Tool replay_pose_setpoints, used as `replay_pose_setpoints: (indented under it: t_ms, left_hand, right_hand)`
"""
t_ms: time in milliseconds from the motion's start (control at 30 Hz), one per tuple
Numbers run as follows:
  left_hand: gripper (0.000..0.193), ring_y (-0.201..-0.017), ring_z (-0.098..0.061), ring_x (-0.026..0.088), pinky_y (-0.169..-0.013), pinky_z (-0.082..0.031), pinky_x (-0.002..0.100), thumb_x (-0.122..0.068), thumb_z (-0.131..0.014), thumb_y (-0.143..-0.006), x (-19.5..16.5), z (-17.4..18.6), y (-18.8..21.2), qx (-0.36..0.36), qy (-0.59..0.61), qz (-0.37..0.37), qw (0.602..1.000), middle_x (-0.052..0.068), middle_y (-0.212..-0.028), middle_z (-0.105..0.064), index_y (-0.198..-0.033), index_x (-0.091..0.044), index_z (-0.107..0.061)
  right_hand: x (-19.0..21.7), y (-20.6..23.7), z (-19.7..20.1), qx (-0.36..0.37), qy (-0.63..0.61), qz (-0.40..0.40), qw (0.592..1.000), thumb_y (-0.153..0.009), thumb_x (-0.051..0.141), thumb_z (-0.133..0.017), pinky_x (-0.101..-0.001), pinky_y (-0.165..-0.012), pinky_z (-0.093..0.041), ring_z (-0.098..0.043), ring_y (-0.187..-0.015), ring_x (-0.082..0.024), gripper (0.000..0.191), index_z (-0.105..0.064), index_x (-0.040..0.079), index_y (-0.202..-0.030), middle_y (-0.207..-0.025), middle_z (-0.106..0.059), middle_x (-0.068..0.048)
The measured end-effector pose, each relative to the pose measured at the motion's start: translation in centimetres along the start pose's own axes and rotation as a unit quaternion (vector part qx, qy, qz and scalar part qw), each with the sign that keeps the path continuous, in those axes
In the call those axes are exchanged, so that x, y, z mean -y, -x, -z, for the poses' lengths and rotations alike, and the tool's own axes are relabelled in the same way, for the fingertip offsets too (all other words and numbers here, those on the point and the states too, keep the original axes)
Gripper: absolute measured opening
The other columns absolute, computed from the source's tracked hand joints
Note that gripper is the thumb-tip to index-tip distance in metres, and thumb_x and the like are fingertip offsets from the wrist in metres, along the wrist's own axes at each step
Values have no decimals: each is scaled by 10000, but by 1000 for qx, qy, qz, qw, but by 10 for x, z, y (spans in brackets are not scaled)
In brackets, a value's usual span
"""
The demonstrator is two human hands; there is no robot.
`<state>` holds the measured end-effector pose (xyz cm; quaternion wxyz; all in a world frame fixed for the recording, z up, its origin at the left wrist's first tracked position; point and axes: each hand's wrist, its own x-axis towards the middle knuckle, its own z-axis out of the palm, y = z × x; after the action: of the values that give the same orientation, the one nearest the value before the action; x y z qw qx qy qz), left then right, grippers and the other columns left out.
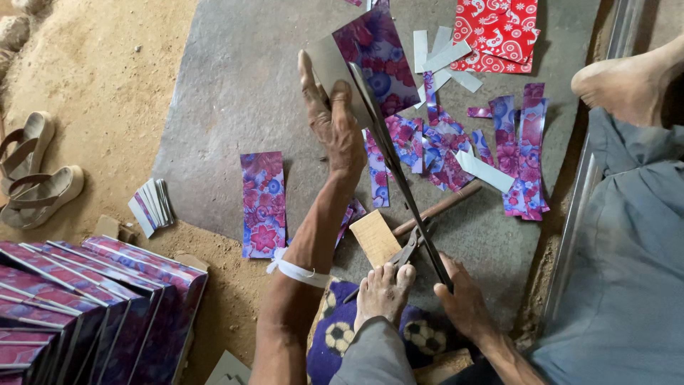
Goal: The person sits on the floor and uses a foot-operated guillotine-style cutter to trim patterned paper sheets into smaller rectangular pieces. They repeatedly place sheets under the blade, press the foot pedal to cut, and stack the finished pieces.
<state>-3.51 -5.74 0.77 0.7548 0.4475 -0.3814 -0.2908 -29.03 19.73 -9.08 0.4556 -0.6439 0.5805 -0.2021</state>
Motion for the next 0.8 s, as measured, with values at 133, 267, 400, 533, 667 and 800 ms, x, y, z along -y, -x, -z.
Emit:
replay_pose_setpoints:
  t_ms: [133, 267, 400, 533, 667, 800]
  left_hand:
    - [642, -1284, -602, 230, -1053, -596, 381, -62, -529, -1069, -12, 10, 7, 2, -22, -7, 1000, 162, -1619, -431, -1641, -220, -287]
    - [648, -1293, -589, 211, -1087, -554, 355, -55, -531, -1086, -13, 13, 3, 7, -16, -2, 1000, 170, -1569, -486, -1664, -215, -284]
    - [677, -1170, -598, 198, -1002, -559, 342, -34, -529, -1062, -9, 20, -1, 11, -3, 24, 1000, 168, -1476, -531, -1664, -211, -277]
    - [680, -1204, -576, 196, -1048, -532, 343, -21, -526, -1077, -16, 41, 8, 17, 32, 24, 999, 160, -1490, -526, -1679, -209, -271]
    - [685, -1298, -561, 201, -1102, -522, 348, -16, -536, -1064, -29, 54, 5, 17, -17, 2, 1000, 147, -1573, -460, -1672, -190, -273]
    - [698, -1137, -618, 211, -974, -571, 355, -55, -531, -1029, -46, 57, 2, 1, -23, 29, 999, 185, -1473, -556, -1665, -170, -268]
  right_hand:
    - [14, 9, -8, -22, 33, 88, 995, -885, 217, -588, -496, -1083, -394, -470, -1336, -443, 642, -433, 10, -1472, -1423, -514, -275]
    - [6, 0, -12, 13, -37, -27, 999, -850, 241, -600, -440, -1050, -451, -586, -1257, -381, 649, -481, 56, -1461, -1339, -602, -225]
    - [-17, -22, -38, -25, -42, -19, 999, -909, 289, -628, -443, -859, -530, -679, -1028, -393, 415, -596, 31, -1233, -1082, -683, -233]
    - [-32, -23, -88, -69, 122, -20, 990, -984, 338, -622, -453, -600, -526, -682, -677, -374, 283, -626, 72, -887, -731, -658, -182]
    - [-24, -22, -103, -98, 140, -4, 985, -1003, 331, -624, -466, -563, -492, -657, -661, -394, 278, -609, 90, -865, -692, -640, -196]
    - [7, -14, -82, -55, 64, 33, 996, -955, 219, -599, -459, -719, -540, -680, -870, -399, 201, -636, 53, -1063, -919, -687, -221]
